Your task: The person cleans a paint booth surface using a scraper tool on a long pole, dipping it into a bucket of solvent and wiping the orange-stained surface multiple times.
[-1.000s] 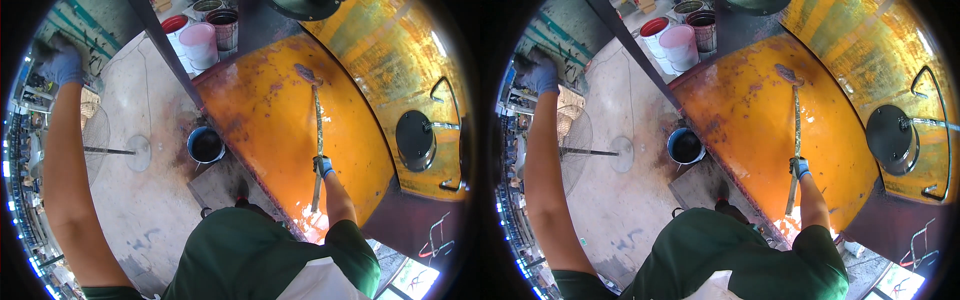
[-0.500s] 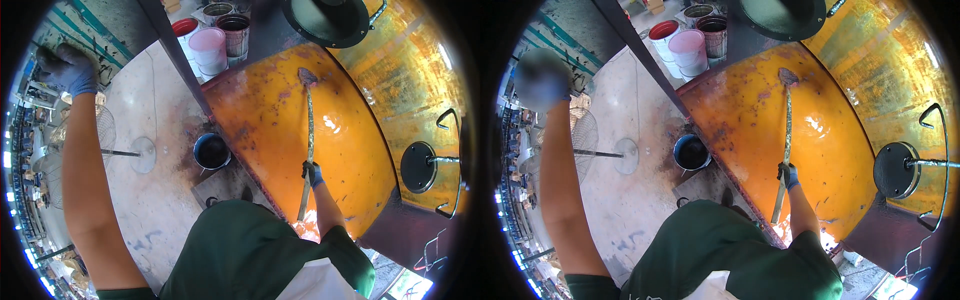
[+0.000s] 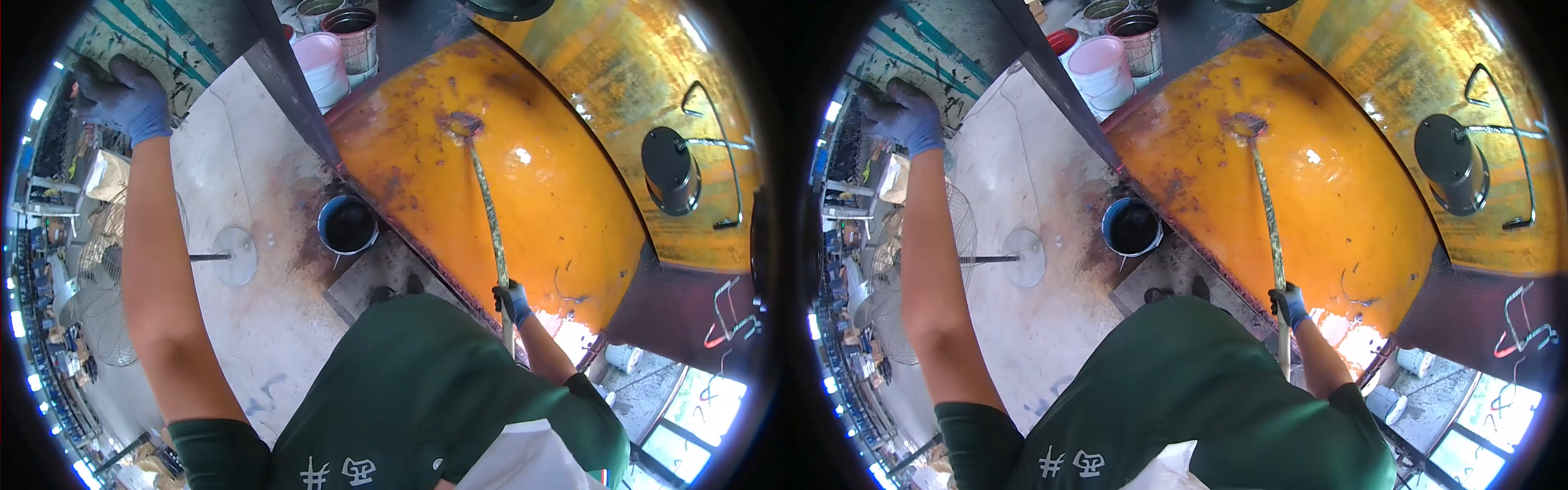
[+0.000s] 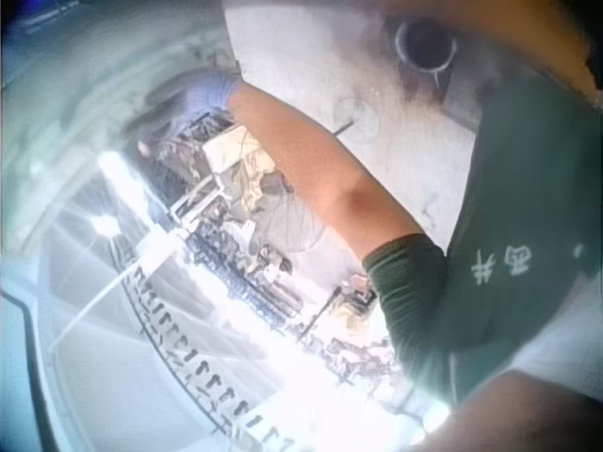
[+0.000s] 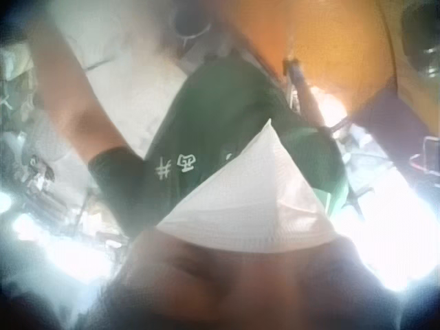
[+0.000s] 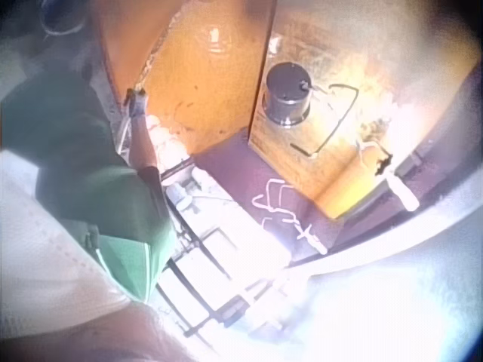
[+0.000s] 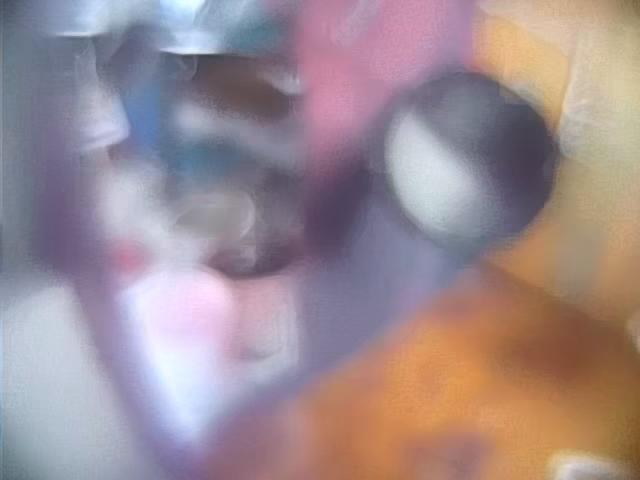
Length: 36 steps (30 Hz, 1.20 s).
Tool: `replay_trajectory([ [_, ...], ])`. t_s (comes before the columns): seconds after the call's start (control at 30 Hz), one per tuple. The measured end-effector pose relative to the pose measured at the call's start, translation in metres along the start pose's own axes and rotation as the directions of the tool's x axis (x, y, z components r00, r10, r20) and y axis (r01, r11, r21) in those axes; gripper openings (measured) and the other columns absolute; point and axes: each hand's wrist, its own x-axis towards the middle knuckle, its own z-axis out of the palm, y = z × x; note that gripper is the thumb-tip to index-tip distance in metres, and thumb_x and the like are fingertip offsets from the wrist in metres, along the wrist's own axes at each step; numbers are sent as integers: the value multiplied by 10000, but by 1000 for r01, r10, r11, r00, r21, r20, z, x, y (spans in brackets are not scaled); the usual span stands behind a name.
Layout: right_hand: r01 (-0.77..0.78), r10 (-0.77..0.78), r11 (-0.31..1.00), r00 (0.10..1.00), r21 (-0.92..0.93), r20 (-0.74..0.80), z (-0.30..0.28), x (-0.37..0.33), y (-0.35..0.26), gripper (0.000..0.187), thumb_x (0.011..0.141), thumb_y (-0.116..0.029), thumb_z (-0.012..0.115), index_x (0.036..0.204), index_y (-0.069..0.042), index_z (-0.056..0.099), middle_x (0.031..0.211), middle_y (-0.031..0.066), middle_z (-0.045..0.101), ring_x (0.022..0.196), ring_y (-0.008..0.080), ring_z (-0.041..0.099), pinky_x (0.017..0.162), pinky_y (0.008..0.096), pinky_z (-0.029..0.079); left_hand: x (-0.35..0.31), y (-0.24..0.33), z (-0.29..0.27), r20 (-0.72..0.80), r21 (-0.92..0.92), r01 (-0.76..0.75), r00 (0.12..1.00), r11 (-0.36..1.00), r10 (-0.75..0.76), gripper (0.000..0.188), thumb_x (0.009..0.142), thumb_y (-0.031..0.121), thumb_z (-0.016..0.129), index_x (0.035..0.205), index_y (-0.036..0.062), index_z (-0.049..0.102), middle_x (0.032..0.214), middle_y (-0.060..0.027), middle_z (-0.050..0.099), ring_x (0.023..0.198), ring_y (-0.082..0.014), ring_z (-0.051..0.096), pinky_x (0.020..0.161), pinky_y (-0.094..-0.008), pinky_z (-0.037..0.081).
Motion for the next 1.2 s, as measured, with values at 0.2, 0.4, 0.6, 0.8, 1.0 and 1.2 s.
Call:
replay_trajectory([
  [0.2, -3, 2, 999, 998, -33, -56, 2, -72, 56, 231, 757, -64, 688, 898, 8, 520, 608, 65, 539, 439, 172, 533, 396, 302, 445, -135, 22, -34, -80, -382, 92, 988, 920, -133, 459, 977, 230, 491, 1284, -103, 412, 1252, -266, 447, 1064, -355, 506, 950, -419, 415],
  [0.4, 40, -46, 983, 999, -182, -28, 11, -131, 79, 248, 773, -57, 681, 967, 28, 553, 628, 53, 550, 444, 147, 529, 392, 276, 443, -529, 153, -143, 988, -52, 473, -104, 880, 114, 293, 910, 150, 422, 1087, 32, 625, 1101, -212, 628, 1035, -335, 597, 899, -424, 469],
  [0.6, -45, 39, 995, 997, -87, -65, 31, -199, 93, 331, 765, -12, 695, 1079, 10, 595, 754, 63, 630, 574, 149, 590, 473, 289, 490, -565, 308, -271, 538, 297, 807, -583, 510, 609, 581, 877, 523, 558, 1211, 50, 611, 1119, -216, 643, 1045, -278, 609, 881, -377, 451],
  [0.8, 138, -213, 828, 974, -544, -76, 13, -229, 153, 401, 756, -145, 738, 1102, 14, 611, 920, 113, 699, 766, 178, 651, 704, 319, 513, -581, 374, -317, 175, 883, 348, -867, 316, 467, 448, 858, 406, 631, 1172, 86, 622, 1124, -191, 631, 1098, -284, 572, 914, -410, 445],
  [1.0, 154, -198, 863, 979, -481, -42, -36, -235, 231, 485, 756, -241, 743, 1173, -41, 598, 985, 172, 691, 912, 247, 671, 767, 352, 510, -656, 392, -381, 571, 520, 823, -533, 227, 624, 155, 797, 143, 733, 884, 54, 641, 795, -60, 662, 772, -195, 642, 695, -331, 520],
  [1.2, 100, -170, 629, 985, -771, -11, -73, -298, 204, 842, 759, -287, 745, 1436, -84, 288, 1057, 232, 643, 937, 389, 629, 773, 447, 513, -515, 388, -409, 685, 587, 788, -605, 184, 406, 177, 758, 102, 766, 884, 38, 658, 796, -56, 668, 709, -160, 626, 637, -313, 516],
])
